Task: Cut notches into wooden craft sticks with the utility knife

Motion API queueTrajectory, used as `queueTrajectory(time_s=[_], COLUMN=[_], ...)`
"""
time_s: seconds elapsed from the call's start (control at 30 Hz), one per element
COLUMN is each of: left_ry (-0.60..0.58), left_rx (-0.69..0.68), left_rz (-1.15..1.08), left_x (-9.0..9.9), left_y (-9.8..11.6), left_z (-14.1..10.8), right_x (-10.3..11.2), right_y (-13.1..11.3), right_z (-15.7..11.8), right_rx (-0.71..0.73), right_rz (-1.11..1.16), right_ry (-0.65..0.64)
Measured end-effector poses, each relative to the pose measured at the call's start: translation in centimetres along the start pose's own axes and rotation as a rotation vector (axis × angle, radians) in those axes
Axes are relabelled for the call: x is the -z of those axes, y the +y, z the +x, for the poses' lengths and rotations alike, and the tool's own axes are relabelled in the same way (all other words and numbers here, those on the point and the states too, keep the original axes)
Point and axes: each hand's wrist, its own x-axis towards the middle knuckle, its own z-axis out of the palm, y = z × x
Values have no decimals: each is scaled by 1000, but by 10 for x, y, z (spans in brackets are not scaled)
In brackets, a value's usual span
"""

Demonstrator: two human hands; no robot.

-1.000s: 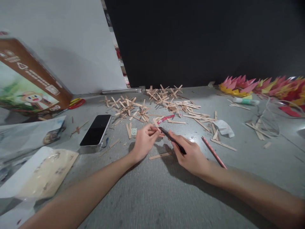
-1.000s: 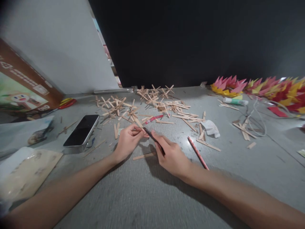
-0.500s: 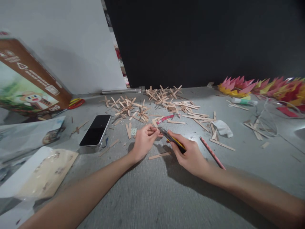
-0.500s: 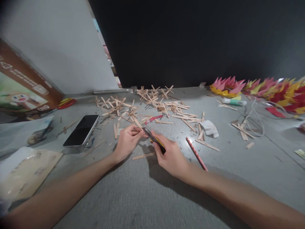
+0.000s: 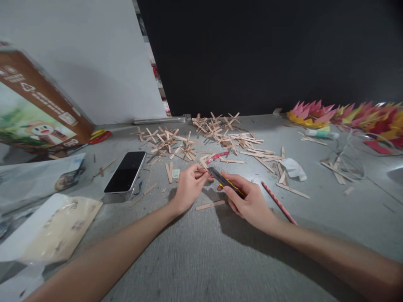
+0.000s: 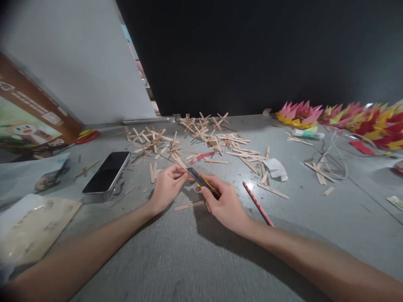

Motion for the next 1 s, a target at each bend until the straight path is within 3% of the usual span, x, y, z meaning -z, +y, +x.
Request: queueTrajectory(time_s=[0.27, 0.43, 0.7, 0.83, 1.0], left_ry=[15, -5, 2, -20, -17], left_rx=[-5, 40, 75, 63, 67], left_rz=[-35, -96, -135, -108, -86], left_x=[-1, -2, -1, 0, -1], left_y=[0, 3, 6, 6, 6], left_z=[1, 2, 1, 1, 2], right_x=[7, 11, 9, 11, 10], right_y=[-4, 0, 9, 16, 17], right_z=[7, 10, 9, 9, 8], right_rx=[-197, -165, 92, 222, 343], right_rz=[353, 496, -46, -291, -383], right_ry=[-101, -143, 102, 92, 85])
